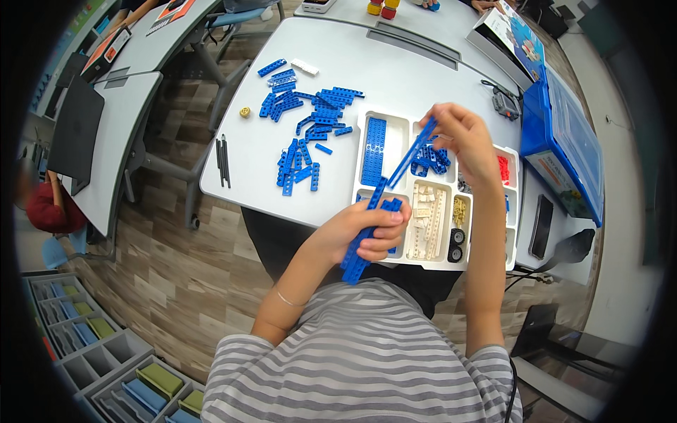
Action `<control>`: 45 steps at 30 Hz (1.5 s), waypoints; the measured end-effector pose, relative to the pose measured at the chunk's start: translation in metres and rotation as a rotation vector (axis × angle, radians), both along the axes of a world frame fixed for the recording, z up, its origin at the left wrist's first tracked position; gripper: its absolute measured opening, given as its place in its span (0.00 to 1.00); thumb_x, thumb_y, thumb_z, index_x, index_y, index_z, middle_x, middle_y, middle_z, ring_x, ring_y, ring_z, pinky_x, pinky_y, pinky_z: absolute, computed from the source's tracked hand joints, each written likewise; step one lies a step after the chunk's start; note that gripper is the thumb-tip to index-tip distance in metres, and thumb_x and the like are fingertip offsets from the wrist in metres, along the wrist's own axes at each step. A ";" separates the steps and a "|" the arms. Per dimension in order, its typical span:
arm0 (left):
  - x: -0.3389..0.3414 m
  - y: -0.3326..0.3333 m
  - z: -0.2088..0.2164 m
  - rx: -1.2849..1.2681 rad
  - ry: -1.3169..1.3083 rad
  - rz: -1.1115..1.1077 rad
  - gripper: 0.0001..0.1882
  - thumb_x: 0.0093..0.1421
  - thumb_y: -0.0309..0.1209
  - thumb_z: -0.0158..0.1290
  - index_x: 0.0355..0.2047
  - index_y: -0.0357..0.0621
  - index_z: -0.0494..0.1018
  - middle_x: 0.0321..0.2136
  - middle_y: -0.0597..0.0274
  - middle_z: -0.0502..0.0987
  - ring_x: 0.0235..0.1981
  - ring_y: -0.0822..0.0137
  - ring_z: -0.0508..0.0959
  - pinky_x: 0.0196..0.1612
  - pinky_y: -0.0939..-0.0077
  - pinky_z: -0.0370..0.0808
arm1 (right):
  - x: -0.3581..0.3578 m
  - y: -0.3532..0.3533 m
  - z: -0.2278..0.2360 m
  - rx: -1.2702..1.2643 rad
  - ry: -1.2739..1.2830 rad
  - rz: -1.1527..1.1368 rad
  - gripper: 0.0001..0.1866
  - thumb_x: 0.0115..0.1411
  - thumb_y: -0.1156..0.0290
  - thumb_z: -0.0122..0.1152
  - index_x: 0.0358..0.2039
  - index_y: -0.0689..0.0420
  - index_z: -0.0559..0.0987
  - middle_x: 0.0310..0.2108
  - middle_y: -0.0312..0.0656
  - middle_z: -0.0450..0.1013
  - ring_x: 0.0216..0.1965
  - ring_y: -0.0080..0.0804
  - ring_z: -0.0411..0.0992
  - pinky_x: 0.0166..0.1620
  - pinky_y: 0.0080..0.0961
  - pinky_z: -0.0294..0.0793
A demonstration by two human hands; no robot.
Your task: The person sorts and assembles small blue and red plastic building blocks from a compartmentalized tray on a table. They pick up individual pieces, connect them into small structures, and place the assembled parts back into the tray or on the table surface.
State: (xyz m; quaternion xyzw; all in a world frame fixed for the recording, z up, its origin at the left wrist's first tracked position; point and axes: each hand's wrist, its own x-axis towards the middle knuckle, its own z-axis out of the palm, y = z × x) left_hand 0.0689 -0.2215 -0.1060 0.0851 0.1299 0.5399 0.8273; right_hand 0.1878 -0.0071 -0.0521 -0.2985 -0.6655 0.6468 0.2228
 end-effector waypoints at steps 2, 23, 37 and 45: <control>-0.003 -0.013 0.004 -0.013 0.100 0.033 0.06 0.71 0.28 0.50 0.43 0.40 0.69 0.19 0.72 0.61 0.13 0.82 0.59 0.13 0.87 0.56 | -0.006 0.013 0.005 0.076 -0.086 -0.148 0.15 0.67 0.60 0.65 0.41 0.61 0.81 0.36 0.44 0.81 0.32 0.20 0.78 0.32 0.14 0.78; -0.015 -0.038 0.003 0.009 0.279 0.297 0.07 0.71 0.32 0.50 0.40 0.41 0.69 0.21 0.71 0.60 0.15 0.81 0.58 0.15 0.85 0.53 | -0.043 -0.024 -0.044 0.736 -0.630 -0.051 0.25 0.56 0.72 0.73 0.48 0.78 0.77 0.21 0.55 0.80 0.23 0.36 0.82 0.28 0.26 0.80; -0.011 -0.036 0.000 -0.045 0.199 0.369 0.07 0.71 0.31 0.50 0.44 0.41 0.68 0.21 0.71 0.62 0.16 0.81 0.60 0.16 0.85 0.56 | -0.027 -0.035 -0.023 0.443 -0.523 -0.041 0.20 0.63 0.69 0.67 0.53 0.65 0.78 0.31 0.48 0.83 0.30 0.30 0.83 0.35 0.25 0.82; 0.007 -0.021 0.004 -0.032 0.084 0.099 0.07 0.67 0.25 0.53 0.43 0.39 0.68 0.21 0.70 0.62 0.15 0.81 0.60 0.16 0.86 0.58 | -0.006 -0.063 -0.007 0.109 -0.086 0.566 0.12 0.62 0.68 0.70 0.42 0.61 0.85 0.36 0.41 0.83 0.40 0.25 0.80 0.45 0.25 0.80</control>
